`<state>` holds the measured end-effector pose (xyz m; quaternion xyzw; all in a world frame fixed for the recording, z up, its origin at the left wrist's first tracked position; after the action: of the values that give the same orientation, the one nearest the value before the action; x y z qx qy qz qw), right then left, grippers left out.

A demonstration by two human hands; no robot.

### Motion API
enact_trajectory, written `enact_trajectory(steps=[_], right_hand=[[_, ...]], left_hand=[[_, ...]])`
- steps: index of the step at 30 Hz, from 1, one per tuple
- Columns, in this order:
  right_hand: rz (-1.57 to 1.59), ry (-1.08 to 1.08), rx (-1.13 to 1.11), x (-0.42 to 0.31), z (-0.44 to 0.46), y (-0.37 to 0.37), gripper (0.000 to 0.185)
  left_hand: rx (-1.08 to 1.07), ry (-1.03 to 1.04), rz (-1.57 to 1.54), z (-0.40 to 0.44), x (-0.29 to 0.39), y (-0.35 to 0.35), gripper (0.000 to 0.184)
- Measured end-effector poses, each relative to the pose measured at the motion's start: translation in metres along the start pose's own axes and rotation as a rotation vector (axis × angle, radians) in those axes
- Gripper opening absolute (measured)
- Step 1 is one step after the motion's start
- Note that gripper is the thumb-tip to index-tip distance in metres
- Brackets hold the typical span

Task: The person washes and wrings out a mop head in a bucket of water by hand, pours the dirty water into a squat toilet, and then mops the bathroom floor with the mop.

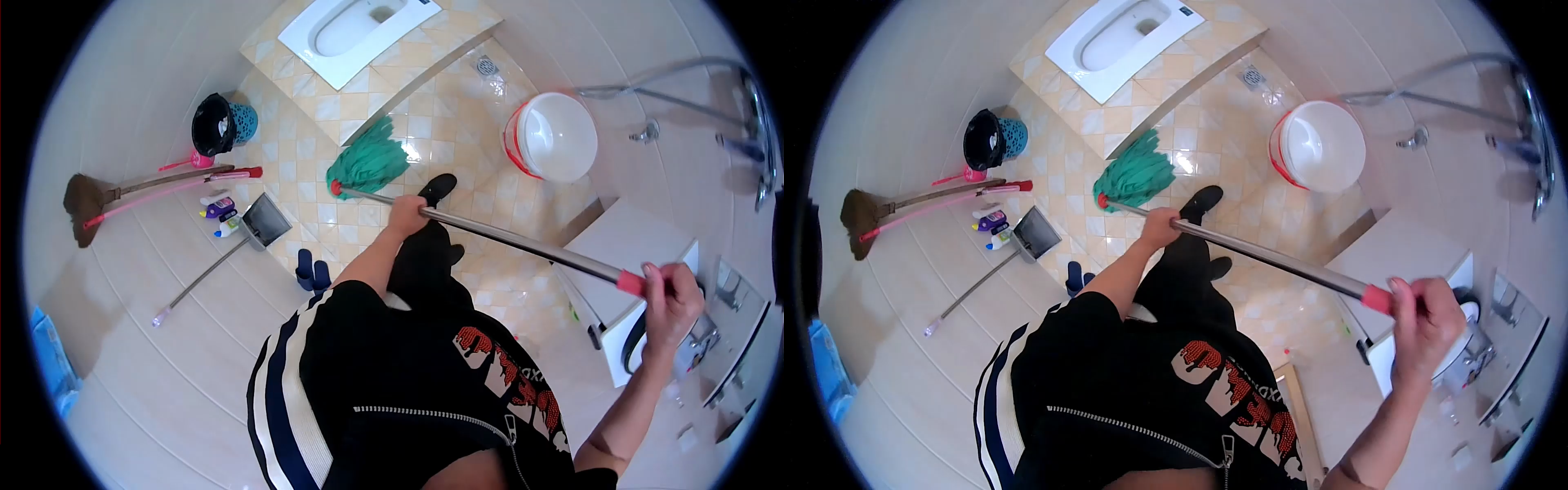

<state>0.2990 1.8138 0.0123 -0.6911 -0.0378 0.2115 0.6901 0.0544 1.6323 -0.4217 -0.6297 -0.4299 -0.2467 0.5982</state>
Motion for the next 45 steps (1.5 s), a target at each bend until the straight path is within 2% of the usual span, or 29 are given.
enact_trajectory(steps=[2, 4, 6, 10, 12, 14, 16, 18, 21, 22, 23, 26, 27, 30, 32, 34, 39, 44, 45], right_hand=[[-0.006, -0.147, 0.002, 0.002, -0.017, 0.011, 0.024], [0.017, -0.2, 0.03, 0.006, -0.038, 0.002, 0.025], [0.011, -0.279, 0.059, 0.02, -0.049, -0.019, 0.025], [-0.119, -0.371, 0.142, 0.035, -0.101, -0.09, 0.015], [-0.253, -0.299, 0.122, 0.049, -0.127, -0.119, 0.014], [-0.295, -0.334, 0.137, 0.062, -0.154, -0.142, 0.019], [-0.299, -0.212, 0.028, 0.077, -0.184, -0.163, 0.021], [-0.365, -0.121, 0.296, 0.094, -0.23, -0.176, 0.034], [-0.323, -0.175, 0.423, 0.09, -0.261, -0.179, 0.038], [-0.266, -0.225, 0.453, 0.083, -0.262, -0.18, 0.04], [-0.296, -0.176, 0.451, 0.085, -0.271, -0.18, 0.042], [-0.372, -0.04, 0.441, 0.093, -0.313, -0.189, 0.042], [-0.385, 0.0, 0.466, 0.112, -0.319, -0.179, 0.042], [-0.508, 0.158, 0.469, 0.121, -0.362, -0.189, 0.042], [-0.576, 0.305, 0.459, 0.122, -0.383, -0.192, 0.044], [-0.629, 0.484, 0.423, 0.134, -0.398, -0.181, 0.043], [-0.795, 0.772, 0.266, 0.128, -0.438, -0.166, 0.042], [-0.799, 1.027, 0.092, 0.118, -0.451, -0.171, 0.038], [-0.803, 1.087, 0.024, 0.118, -0.449, -0.172, 0.031]], left_hand=[[0.052, -0.045, 0.029, -0.028, -0.008, 0.002, 0.024], [0.104, -0.065, 0.048, -0.051, -0.002, 0.006, 0.023], [0.156, -0.074, 0.058, -0.065, 0.018, 0.036, 0.019], [0.157, -0.014, -0.117, -0.072, 0.094, 0.068, 0.002], [0.207, -0.001, -0.157, -0.068, 0.12, 0.091, 0.015], [0.25, 0.126, -0.171, -0.064, 0.154, 0.107, 0.02], [0.311, 0.211, -0.202, -0.059, 0.184, 0.124, 0.019], [0.335, 0.292, -0.259, -0.056, 0.205, 0.15, 0.017], [0.278, 0.408, -0.397, -0.05, 0.233, 0.187, 0.018], [0.223, 0.385, -0.361, -0.049, 0.239, 0.201, 0.018], [0.161, 0.361, -0.334, -0.047, 0.244, 0.217, 0.017], [0.017, 0.467, -0.377, -0.065, 0.281, 0.254, 0.021], [-0.045, 0.487, -0.368, -0.064, 0.281, 0.287, 0.02], [-0.406, 0.453, -0.334, -0.103, 0.298, 0.348, 0.019], [-0.547, 0.554, -0.297, -0.132, 0.305, 0.385, 0.019], [-0.707, 0.633, -0.251, -0.156, 0.306, 0.426, 0.02], [-1.079, 0.775, -0.166, -0.227, 0.299, 0.486, 0.018], [-1.428, 0.802, -0.146, -0.3, 0.286, 0.506, 0.019], [-1.495, 0.797, -0.155, -0.31, 0.282, 0.505, 0.02]])
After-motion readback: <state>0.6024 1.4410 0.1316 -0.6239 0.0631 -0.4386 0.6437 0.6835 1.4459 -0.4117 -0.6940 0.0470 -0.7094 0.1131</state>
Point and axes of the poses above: each hand's wrist, its own z-axis towards the middle knuckle, its own y-axis out of the palm, x = y × z, the point moved 6 cm from there along z, towards the middle knuckle, and after that the axes turned 8 degrees about -z, right-handed, at the moved point
